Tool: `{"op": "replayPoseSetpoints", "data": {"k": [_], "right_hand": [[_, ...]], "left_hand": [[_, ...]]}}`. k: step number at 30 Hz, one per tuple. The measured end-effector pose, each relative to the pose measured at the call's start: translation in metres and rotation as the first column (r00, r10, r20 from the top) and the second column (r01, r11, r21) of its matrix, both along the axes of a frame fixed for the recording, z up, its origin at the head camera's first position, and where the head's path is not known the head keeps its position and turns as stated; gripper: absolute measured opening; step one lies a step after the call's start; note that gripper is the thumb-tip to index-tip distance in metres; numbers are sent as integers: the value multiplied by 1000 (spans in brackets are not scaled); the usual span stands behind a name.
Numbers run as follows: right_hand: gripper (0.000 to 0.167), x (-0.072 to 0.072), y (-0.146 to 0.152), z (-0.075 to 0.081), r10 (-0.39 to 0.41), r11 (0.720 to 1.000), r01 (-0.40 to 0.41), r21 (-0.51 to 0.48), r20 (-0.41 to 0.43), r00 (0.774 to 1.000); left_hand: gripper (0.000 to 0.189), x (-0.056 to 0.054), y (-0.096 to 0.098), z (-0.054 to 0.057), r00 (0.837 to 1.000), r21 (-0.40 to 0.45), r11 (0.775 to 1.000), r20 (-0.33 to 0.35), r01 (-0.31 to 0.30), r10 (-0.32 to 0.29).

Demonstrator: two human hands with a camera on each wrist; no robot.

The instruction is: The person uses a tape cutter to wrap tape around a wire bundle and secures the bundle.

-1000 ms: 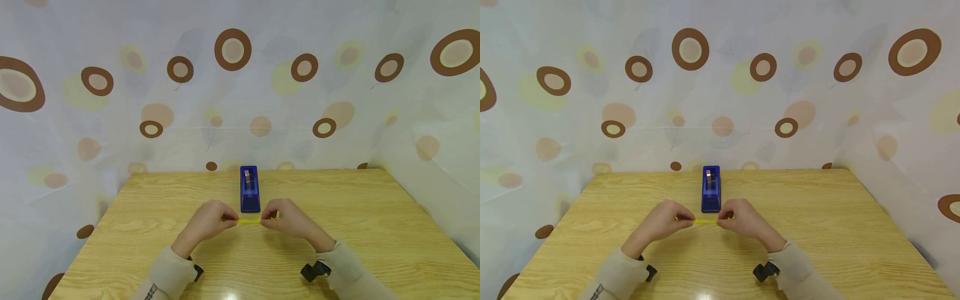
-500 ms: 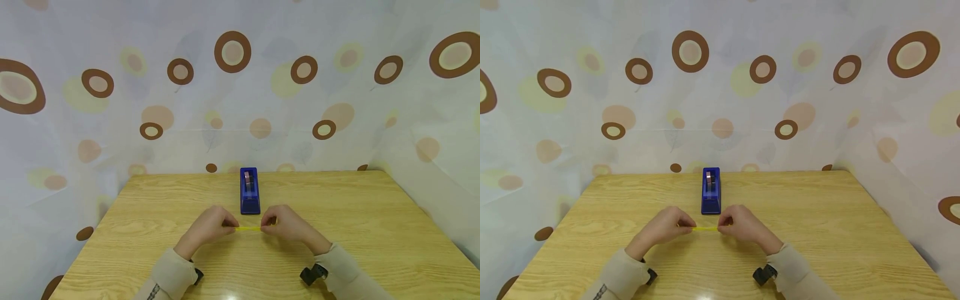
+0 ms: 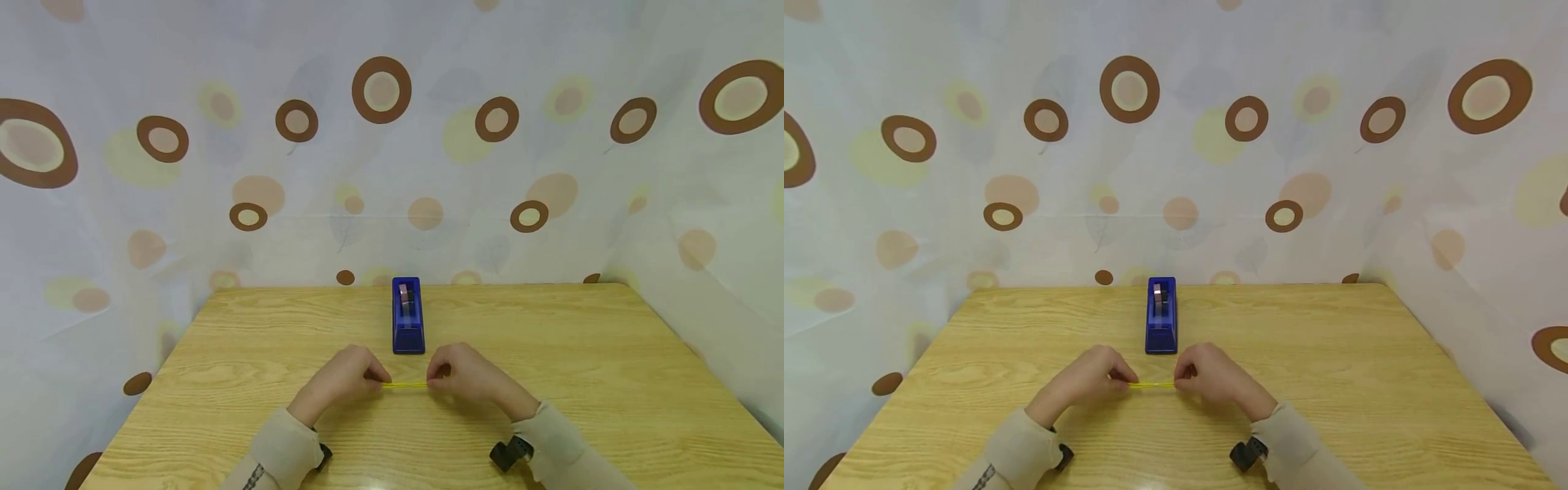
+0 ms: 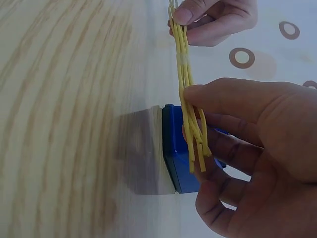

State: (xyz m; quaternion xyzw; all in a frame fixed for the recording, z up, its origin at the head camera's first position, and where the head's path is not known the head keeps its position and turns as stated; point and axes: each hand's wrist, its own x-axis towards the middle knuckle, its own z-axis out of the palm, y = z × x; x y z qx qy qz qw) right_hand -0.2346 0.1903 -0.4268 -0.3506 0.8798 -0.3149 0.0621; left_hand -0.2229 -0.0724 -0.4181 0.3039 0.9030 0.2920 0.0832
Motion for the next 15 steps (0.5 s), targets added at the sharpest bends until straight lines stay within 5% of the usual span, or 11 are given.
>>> {"op": "replayPoseSetpoints", "data": {"k": [15], "right_hand": [[14,1,-3,-5,17,999,-17,45,-8,1000]], "left_hand": [[21,2,1,-5,1000,-55,998,3,-2,2]]}}
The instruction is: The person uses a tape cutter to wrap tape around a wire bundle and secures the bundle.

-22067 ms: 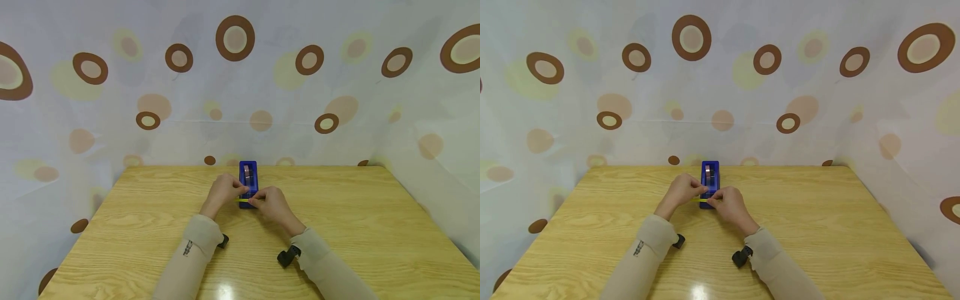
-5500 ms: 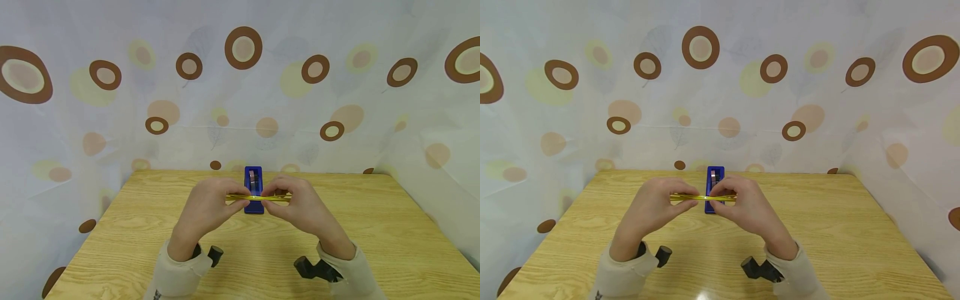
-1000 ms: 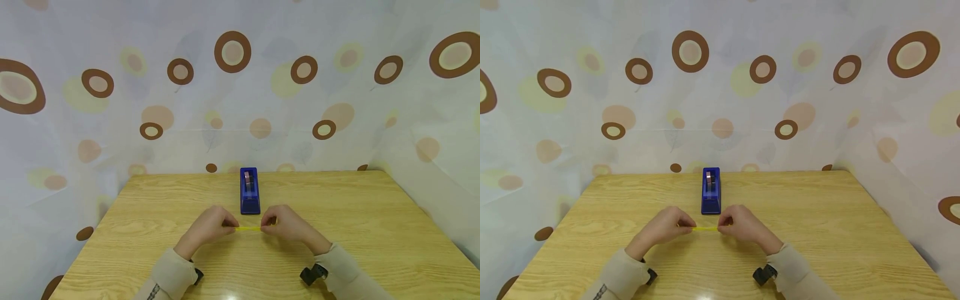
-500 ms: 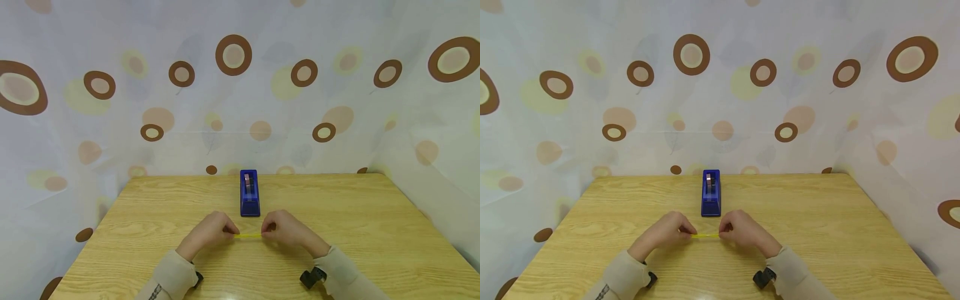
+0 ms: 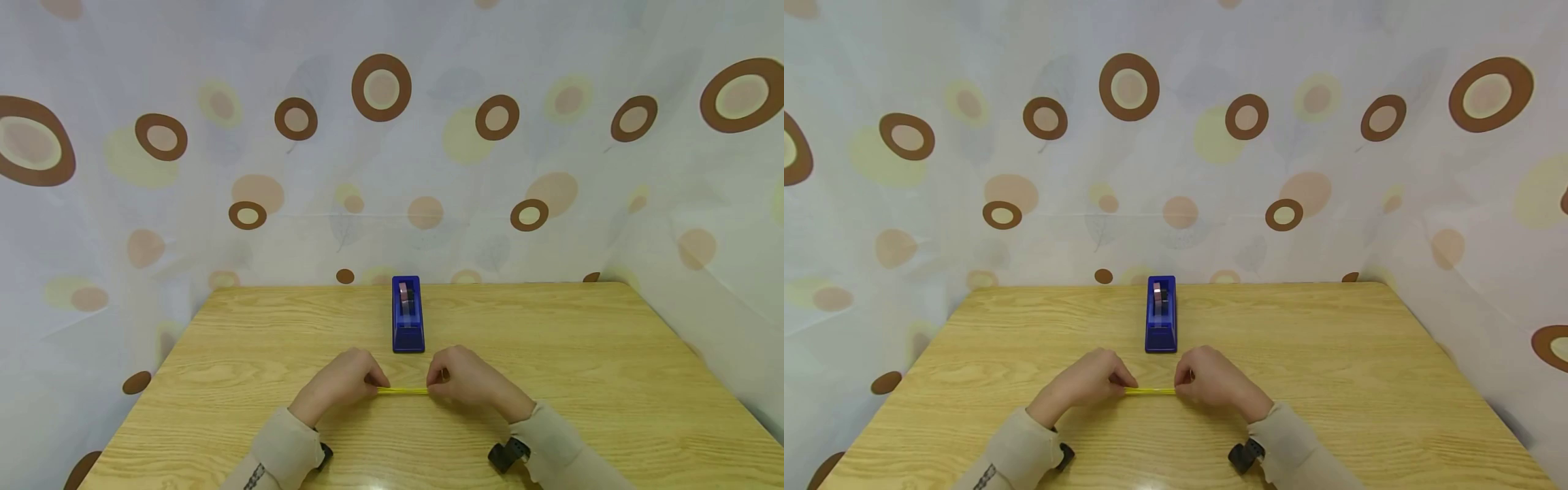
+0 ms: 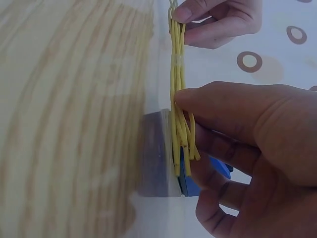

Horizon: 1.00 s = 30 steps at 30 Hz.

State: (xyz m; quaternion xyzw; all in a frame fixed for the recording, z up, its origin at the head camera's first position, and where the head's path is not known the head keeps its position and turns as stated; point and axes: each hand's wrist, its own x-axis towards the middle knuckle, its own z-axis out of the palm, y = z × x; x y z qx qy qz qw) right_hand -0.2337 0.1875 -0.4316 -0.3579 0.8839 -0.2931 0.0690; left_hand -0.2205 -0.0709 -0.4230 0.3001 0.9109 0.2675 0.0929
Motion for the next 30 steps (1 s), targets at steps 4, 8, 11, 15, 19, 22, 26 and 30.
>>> {"op": "replayPoseSetpoints", "data": {"k": [4,8,11,15,19,22,26,30], "right_hand": [[16,1,-1,0,-2,1000,2,1,-9,1000],[16,-1,-1,-2,-7,1000,7,1,-21,1000],[14,-2,-1,-3,-9,1000,10,4,-19,1000],[14,-3,-1,-4,-9,1000,9,12,-17,1000],[15,-2,-1,-4,-6,1000,6,10,-11,1000],[14,-2,-1,-5,-4,1000,4,2,0,1000],[13,-1,-2,-5,-5,1000,5,-5,11,1000],[12,0,-2,-5,-19,1000,19,-4,22,1000]], "left_hand": [[19,-1,0,-1,1000,-17,1000,-11,-8,8],[18,0,2,-1,1000,-31,999,-15,-18,18],[18,2,2,0,999,-55,998,-21,-34,33],[18,3,2,1,998,-81,995,-36,-52,49],[18,4,3,0,997,-94,993,-50,-65,60],[19,4,3,-1,996,-111,991,-56,-77,71],[19,5,4,-1,995,-124,989,-59,-84,77],[16,5,4,-2,996,-121,989,-48,-80,75]]}}
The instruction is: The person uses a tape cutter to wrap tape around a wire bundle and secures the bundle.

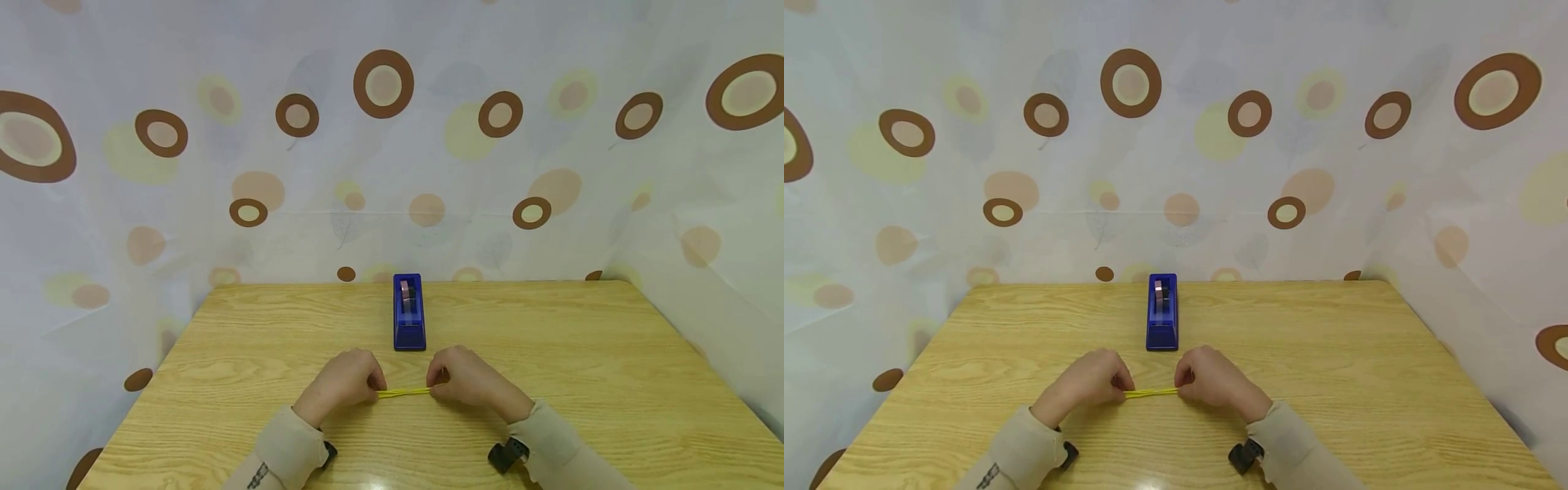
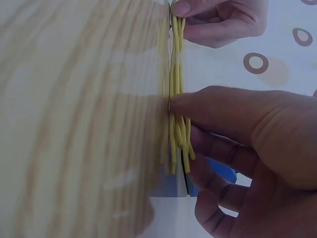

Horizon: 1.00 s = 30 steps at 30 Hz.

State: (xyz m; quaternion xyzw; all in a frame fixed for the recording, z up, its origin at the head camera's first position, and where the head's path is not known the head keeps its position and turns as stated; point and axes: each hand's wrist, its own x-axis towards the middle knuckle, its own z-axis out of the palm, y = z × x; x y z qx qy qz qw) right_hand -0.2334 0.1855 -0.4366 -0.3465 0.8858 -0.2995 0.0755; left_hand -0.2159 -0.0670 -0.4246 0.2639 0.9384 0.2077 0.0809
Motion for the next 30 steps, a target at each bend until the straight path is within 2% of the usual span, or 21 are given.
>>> {"op": "replayPoseSetpoints", "data": {"k": [9,17,23,30], "right_hand": [[12,1,2,6,-13,1000,13,-1,-18,1000],[9,3,2,16,-12,999,13,-42,17,1000],[7,4,3,23,32,993,-24,-114,72,997],[10,5,2,34,82,986,-72,-152,62,995]], "left_hand": [[9,0,-1,3,1000,26,1000,-17,7,-7],[9,0,-1,8,1000,53,999,-2,1,-1],[7,1,-1,15,1000,83,996,5,16,-16],[11,4,-1,28,998,164,985,-30,59,-55]]}}
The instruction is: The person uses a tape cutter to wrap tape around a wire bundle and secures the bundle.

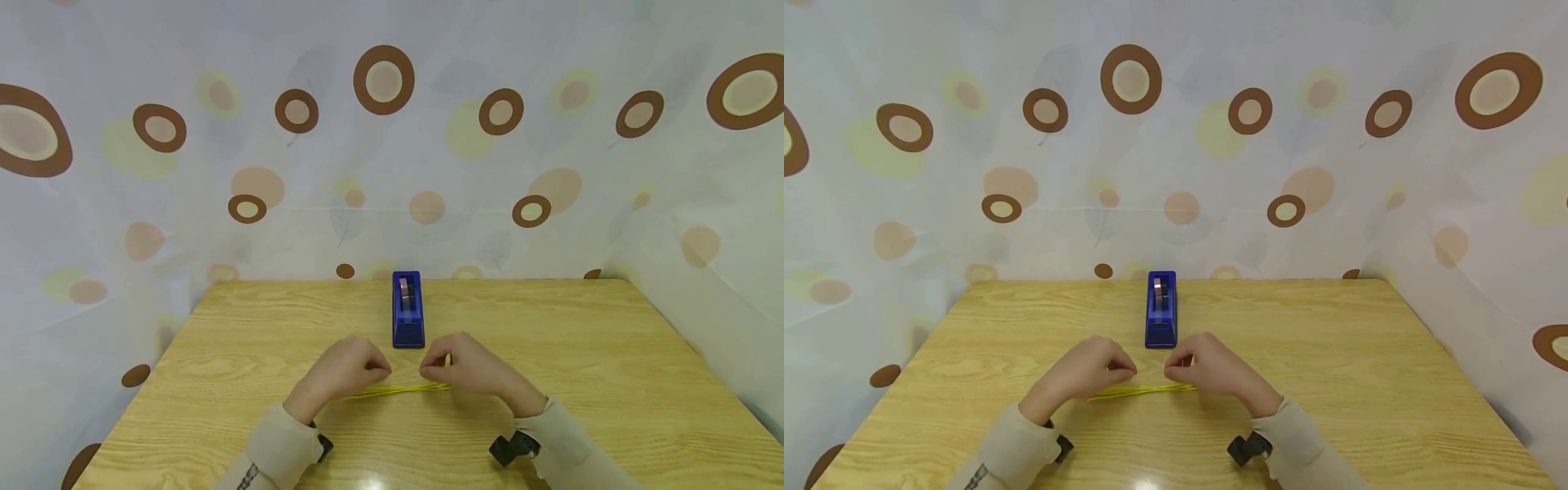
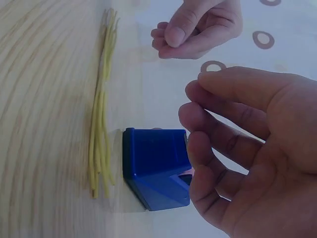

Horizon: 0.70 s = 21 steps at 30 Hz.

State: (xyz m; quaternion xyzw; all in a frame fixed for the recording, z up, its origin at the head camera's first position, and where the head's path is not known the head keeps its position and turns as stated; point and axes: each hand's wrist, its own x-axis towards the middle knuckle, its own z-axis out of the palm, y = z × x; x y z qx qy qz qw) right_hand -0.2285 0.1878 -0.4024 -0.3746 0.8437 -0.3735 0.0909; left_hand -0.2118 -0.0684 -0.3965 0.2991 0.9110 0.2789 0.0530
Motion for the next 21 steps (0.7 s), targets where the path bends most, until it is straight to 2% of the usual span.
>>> {"op": "replayPoseSetpoints", "data": {"k": [6,10,12,18,21], "right_hand": [[12,0,-4,9,22,999,-23,-43,-18,1000],[17,-1,-7,16,29,998,-30,-60,-13,999],[19,-3,-7,19,22,998,-22,-64,-8,1000],[27,-8,-4,29,-14,995,14,-103,3,1000],[34,-13,-4,34,-55,993,56,-105,13,998]], "left_hand": [[14,1,3,9,999,35,999,-27,-24,25],[15,2,5,16,995,47,998,-87,-47,51],[15,2,6,20,991,53,997,-120,-52,58],[21,-1,16,38,986,59,997,-158,-49,58],[24,-5,19,46,981,51,997,-180,-65,73]]}}
